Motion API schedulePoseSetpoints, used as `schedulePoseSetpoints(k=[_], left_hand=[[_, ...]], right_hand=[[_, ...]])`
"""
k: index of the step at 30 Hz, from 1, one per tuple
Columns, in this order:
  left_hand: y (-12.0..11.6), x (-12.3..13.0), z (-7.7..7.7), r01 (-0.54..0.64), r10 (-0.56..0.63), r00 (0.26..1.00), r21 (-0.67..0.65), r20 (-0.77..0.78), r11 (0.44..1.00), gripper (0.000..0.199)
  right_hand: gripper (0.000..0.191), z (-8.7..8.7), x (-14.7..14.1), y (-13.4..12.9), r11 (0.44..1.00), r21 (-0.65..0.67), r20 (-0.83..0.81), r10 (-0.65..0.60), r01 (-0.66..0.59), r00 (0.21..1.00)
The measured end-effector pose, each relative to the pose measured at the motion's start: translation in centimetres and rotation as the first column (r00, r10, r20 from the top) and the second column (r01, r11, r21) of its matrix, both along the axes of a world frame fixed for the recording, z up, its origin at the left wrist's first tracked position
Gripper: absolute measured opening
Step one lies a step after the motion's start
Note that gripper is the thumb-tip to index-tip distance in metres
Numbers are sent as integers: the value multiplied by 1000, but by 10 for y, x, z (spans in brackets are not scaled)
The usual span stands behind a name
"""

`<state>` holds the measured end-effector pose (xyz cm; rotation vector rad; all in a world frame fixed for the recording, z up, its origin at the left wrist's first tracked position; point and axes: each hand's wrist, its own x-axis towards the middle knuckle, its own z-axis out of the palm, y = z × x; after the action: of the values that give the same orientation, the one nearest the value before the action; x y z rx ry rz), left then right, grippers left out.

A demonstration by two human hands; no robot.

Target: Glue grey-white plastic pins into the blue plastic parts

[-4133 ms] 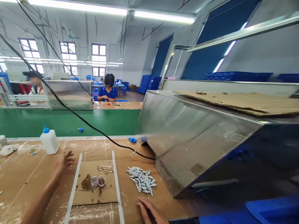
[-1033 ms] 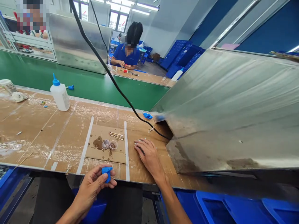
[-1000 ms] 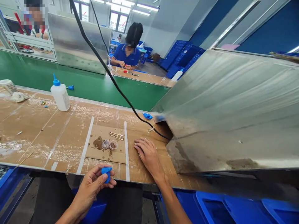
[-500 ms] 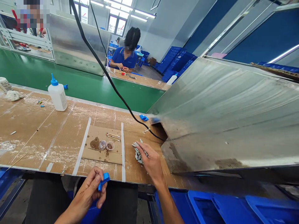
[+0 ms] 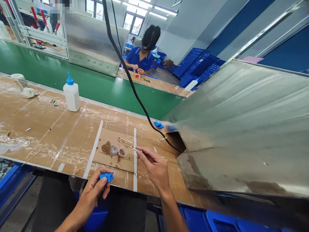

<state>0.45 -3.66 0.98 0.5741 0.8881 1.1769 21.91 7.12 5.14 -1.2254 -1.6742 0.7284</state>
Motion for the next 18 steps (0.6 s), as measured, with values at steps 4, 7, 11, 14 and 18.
schedulePoseSetpoints(k=[4,7,11,14,18], left_hand=[[3,-2,1,-34,35,999,-21,30,999,31],[5,-3,-1,-68,72,994,-52,80,996,34],[6,-4,-6,-68,83,985,-99,150,993,34],[7,-5,-8,-72,93,979,-119,182,990,33],[9,-5,-8,-85,109,972,-123,209,989,35]], right_hand=[[22,12,-24,12,985,88,187,131,-150,974],[17,12,-38,19,980,152,281,81,-127,956],[17,5,-47,23,963,208,373,86,-174,924],[16,-1,-51,22,950,236,388,101,-204,916],[14,-8,-54,21,941,271,384,87,-202,919]])
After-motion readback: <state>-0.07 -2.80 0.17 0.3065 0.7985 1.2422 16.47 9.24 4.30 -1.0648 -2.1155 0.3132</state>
